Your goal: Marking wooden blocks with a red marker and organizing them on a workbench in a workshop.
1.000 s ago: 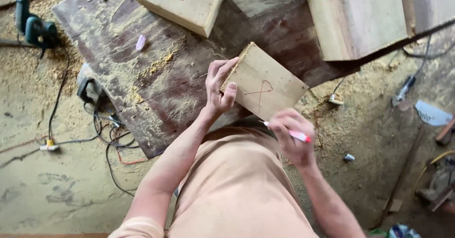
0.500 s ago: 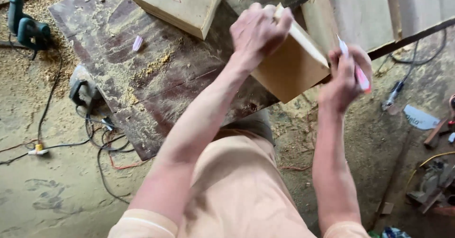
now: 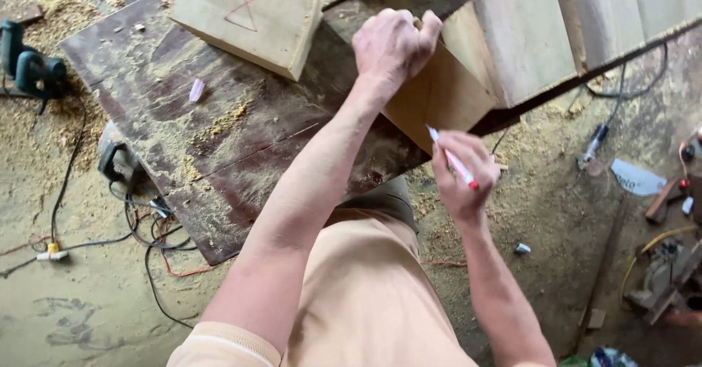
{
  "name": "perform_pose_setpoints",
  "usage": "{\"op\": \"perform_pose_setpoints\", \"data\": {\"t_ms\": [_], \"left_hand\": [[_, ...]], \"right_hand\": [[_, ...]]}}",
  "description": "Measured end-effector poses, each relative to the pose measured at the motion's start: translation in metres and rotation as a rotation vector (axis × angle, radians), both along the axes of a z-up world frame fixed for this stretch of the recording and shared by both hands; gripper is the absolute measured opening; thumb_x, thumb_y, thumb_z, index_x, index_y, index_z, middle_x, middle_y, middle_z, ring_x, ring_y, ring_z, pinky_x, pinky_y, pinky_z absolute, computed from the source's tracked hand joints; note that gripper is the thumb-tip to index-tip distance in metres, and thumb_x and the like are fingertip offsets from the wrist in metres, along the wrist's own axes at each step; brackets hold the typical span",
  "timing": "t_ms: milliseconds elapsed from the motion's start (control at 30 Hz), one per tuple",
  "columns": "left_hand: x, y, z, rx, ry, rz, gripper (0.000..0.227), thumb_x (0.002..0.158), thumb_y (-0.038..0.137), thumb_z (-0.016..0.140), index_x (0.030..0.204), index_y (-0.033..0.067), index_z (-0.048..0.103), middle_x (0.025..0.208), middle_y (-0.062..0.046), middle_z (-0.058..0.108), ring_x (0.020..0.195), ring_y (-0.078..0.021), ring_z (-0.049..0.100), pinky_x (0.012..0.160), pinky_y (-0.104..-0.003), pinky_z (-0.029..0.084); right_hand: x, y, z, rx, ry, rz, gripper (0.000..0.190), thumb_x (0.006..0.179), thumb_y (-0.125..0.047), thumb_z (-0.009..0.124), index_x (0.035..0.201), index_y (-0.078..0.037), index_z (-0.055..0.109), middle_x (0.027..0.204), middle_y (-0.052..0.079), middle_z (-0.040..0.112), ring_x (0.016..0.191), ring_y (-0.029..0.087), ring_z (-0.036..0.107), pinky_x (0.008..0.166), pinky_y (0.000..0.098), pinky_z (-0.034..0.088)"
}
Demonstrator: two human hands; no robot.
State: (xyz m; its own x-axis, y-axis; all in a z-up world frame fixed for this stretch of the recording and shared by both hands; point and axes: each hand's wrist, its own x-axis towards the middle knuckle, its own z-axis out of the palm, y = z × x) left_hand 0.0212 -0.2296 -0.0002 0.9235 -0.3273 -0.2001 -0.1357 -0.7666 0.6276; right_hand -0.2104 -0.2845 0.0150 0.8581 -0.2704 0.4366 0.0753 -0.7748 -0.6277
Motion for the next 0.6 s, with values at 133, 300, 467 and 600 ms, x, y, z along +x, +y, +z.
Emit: {"op": "perform_pose_setpoints", "data": {"t_ms": [133, 300, 467, 600], "left_hand": [[-0.001, 0.003, 0.002, 0.017, 0.069, -0.037, 0.066, 0.082, 0.053, 0.027, 0.083, 0.0078, 0.076, 0.094, -0.012, 0.076, 0.092, -0.0306, 0.071, 0.078, -0.044, 0.052], [-0.006, 0.004, 0.006, 0.014, 0.033, -0.064, 0.067, 0.086, 0.054, 0.03, 0.085, 0.0075, 0.078, 0.093, -0.014, 0.076, 0.094, -0.0334, 0.071, 0.078, -0.047, 0.052], [-0.021, 0.035, -0.008, -0.215, -0.336, -0.009, 0.047, 0.09, 0.042, 0.046, 0.063, 0.008, 0.062, 0.066, -0.013, 0.064, 0.066, -0.0361, 0.065, 0.052, -0.049, 0.046], [-0.046, 0.1, -0.041, -0.409, -0.475, -0.171, 0.042, 0.093, 0.044, 0.054, 0.115, 0.0119, 0.07, 0.087, -0.015, 0.063, 0.09, -0.0365, 0.068, 0.079, -0.046, 0.056]], "right_hand": [[0.025, 0.016, 0.002, 0.04, -0.063, 0.021, 0.019, 0.091, 0.012, 0.077, 0.109, 0.007, 0.071, 0.104, 0.025, 0.073, 0.091, 0.031, 0.074, 0.074, 0.0361, 0.068], [0.019, -0.013, 0.014, -0.047, -0.068, -0.066, 0.019, 0.089, 0.012, 0.08, 0.105, 0.004, 0.075, 0.108, 0.021, 0.073, 0.094, 0.028, 0.07, 0.082, 0.0365, 0.062], [0.017, -0.026, -0.002, 0.039, -0.433, -0.155, 0.024, 0.114, 0.0, 0.047, 0.134, 0.005, 0.059, 0.139, 0.028, 0.049, 0.116, 0.039, 0.063, 0.092, 0.0444, 0.067], [0.015, -0.008, -0.021, -0.111, -0.476, -0.004, 0.029, 0.11, -0.008, 0.048, 0.127, 0.012, 0.061, 0.125, 0.03, 0.056, 0.109, 0.045, 0.066, 0.097, 0.055, 0.053]]}}
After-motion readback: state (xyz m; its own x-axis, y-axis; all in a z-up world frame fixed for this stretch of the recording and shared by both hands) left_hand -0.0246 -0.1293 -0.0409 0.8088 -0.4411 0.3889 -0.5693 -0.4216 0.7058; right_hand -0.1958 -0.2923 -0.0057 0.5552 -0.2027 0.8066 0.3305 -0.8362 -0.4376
